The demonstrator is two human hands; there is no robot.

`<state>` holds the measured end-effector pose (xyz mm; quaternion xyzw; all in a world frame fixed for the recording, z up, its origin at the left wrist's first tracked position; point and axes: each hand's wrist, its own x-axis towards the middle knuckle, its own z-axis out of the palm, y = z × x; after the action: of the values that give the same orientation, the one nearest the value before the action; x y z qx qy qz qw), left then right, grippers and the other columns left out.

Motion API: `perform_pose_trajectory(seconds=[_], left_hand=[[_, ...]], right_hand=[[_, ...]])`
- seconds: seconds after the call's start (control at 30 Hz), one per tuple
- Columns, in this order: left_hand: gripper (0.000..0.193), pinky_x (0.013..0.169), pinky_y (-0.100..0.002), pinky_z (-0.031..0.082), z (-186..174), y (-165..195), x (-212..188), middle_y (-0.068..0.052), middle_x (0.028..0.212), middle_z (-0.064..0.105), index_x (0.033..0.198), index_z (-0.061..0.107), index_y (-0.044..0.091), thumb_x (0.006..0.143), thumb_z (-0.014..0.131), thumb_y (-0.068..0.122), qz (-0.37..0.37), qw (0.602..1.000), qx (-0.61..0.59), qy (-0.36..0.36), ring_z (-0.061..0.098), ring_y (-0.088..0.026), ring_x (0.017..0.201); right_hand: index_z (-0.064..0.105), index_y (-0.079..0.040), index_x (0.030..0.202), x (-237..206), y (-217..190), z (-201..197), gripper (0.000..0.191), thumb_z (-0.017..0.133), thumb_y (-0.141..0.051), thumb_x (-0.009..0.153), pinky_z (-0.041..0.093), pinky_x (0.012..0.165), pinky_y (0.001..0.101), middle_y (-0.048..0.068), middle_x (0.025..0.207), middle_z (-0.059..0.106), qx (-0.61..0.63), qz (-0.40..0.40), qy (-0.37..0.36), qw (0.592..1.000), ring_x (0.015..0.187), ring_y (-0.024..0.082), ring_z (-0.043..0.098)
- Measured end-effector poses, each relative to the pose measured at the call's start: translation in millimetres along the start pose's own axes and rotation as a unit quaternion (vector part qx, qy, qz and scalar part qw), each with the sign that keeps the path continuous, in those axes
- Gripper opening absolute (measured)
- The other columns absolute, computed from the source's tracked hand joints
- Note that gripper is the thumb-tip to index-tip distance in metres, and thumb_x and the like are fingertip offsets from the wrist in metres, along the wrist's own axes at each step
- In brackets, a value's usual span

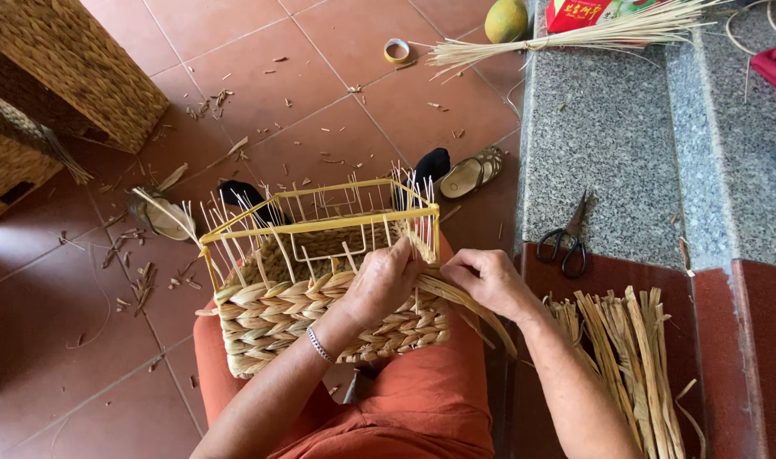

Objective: The person sits on the floor weaving a water hyacinth basket on their lap. They wrap and weave flat plant fiber strands around a yellow frame with upright stakes, pulling strands tight and tucking ends to build up the basket rim and sides.

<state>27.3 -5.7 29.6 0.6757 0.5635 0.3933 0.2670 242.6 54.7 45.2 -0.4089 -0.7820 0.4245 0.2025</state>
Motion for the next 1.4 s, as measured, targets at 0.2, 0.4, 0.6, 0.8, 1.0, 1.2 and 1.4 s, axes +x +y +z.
perform_pose_trajectory(seconds=[0.2,0.4,0.6,0.8,1.0,1.2,1.4], left_hand=[[0.018,0.048,-0.042,0.054,7.9,-6.7,9.3,-0.012,0.064,0.065,0.114,0.052,0.007,0.098,0.061,0.007,-0.093,0.995,0.013,-0.025,0.068,-0.031,0.052],[0.061,0.052,-0.052,0.050,13.4,-4.3,3.6,-0.013,0.066,0.069,0.140,0.032,0.003,0.089,0.066,0.002,-0.009,0.998,0.030,0.061,0.065,-0.038,0.055],[0.056,0.058,-0.052,0.053,14.2,-7.8,4.1,-0.015,0.072,0.072,0.136,0.042,0.001,0.088,0.069,0.004,0.009,0.997,0.032,0.062,0.069,-0.039,0.063],[0.054,0.057,-0.048,0.053,-6.7,11.2,-4.0,-0.017,0.079,0.074,0.141,0.040,-0.003,0.094,0.065,0.004,0.009,0.999,-0.008,0.042,0.070,-0.038,0.062],[0.038,0.052,-0.030,0.060,-15.4,32.2,-25.6,-0.022,0.115,0.069,0.135,0.044,0.003,0.100,0.059,0.001,0.145,0.978,0.054,0.143,0.073,-0.026,0.070],[0.026,0.048,-0.034,0.056,22.5,22.8,4.5,-0.016,0.093,0.067,0.128,0.046,0.002,0.105,0.057,0.002,0.078,0.986,0.146,0.017,0.070,-0.025,0.068],[0.046,0.052,-0.049,0.054,33.5,1.6,-4.5,-0.019,0.075,0.067,0.139,0.041,0.003,0.097,0.060,0.007,0.040,0.988,0.057,0.141,0.068,-0.037,0.063]], right_hand=[[0.071,-0.010,0.090,1.3,17.1,-2.7,0.020,0.077,-0.029,0.090,0.054,0.081,0.0398,0.005,0.096,0.076,-0.240,-0.281,0.176,0.913,0.089,0.020,0.071],[0.071,-0.005,0.105,-42.4,15.6,0.6,0.031,0.078,-0.030,0.088,0.062,0.067,0.0309,0.010,0.097,0.073,-0.172,-0.184,0.116,0.961,0.083,0.018,0.070],[0.075,-0.006,0.098,-43.6,-1.8,-13.3,0.014,0.074,-0.018,0.092,0.057,0.055,0.0259,0.007,0.092,0.077,-0.104,-0.100,0.056,0.988,0.069,0.012,0.071],[0.076,-0.007,0.090,9.2,-9.7,-21.4,0.008,0.077,-0.013,0.087,0.058,0.067,0.0359,0.007,0.088,0.076,-0.199,-0.204,0.146,0.947,0.079,0.021,0.071],[0.078,-0.011,0.087,18.1,-5.4,-23.1,0.015,0.081,-0.026,0.087,0.056,0.060,0.0355,0.006,0.077,0.076,-0.188,-0.066,0.095,0.975,0.065,0.019,0.073],[0.075,-0.012,0.087,7.4,-40.7,-40.2,0.035,0.088,-0.041,0.072,0.044,0.091,0.0490,0.004,0.085,0.069,-0.396,-0.187,0.236,0.867,0.088,0.024,0.065],[0.071,-0.014,0.107,4.6,-42.0,-18.8,0.029,0.090,-0.028,0.090,0.038,0.101,0.0455,0.004,0.098,0.067,-0.378,-0.332,0.418,0.756,0.096,0.028,0.057]])
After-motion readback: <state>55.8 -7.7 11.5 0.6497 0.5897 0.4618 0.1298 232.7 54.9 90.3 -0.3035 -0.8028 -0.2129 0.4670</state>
